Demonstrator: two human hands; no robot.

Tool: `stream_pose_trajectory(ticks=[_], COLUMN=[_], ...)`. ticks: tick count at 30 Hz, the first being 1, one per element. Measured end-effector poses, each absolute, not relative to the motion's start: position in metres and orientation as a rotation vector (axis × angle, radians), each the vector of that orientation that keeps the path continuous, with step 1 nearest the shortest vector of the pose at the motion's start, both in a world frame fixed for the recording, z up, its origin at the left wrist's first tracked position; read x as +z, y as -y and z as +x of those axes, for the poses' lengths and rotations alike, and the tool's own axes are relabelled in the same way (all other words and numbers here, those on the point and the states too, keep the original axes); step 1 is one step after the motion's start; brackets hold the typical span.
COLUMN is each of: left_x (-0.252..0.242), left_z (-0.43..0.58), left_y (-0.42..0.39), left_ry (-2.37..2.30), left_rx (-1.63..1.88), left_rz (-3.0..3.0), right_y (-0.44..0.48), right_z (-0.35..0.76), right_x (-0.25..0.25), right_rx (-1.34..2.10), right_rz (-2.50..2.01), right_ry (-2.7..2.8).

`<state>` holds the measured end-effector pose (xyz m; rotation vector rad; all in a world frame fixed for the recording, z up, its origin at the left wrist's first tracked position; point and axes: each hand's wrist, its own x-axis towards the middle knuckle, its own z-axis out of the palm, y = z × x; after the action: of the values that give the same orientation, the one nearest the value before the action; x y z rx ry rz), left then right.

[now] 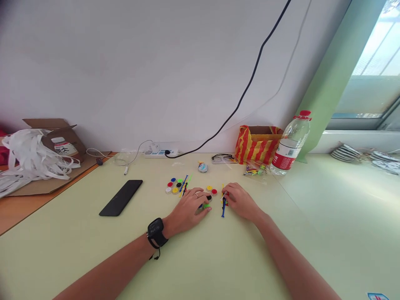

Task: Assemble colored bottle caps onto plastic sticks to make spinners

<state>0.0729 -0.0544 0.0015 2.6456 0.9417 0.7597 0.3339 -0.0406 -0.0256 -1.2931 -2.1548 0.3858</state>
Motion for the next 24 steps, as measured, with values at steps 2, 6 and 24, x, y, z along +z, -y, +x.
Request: stream_pose_trajectory(ticks=[2,6,24], left_x=[-0.002,-0.005,0.005], left_z=[0.073,0.072,0.069], left_y=[0.051,0.046,0.053], left_ry=[-0.926,-0.89,-1.255], left_rx=[0.785,0.814,0.661], left_rz=[2.615,2.611,2.626], right_y=[0.042,0.046,0.04], right_z=[0.334,0.332,0.337], right_x=[-0.024,-0.02,-0.023], right_rx=[0.371,0.361,0.372], right_rz=[-1.309,-1.273,-1.281], right_ry=[2.142,2.175,2.119])
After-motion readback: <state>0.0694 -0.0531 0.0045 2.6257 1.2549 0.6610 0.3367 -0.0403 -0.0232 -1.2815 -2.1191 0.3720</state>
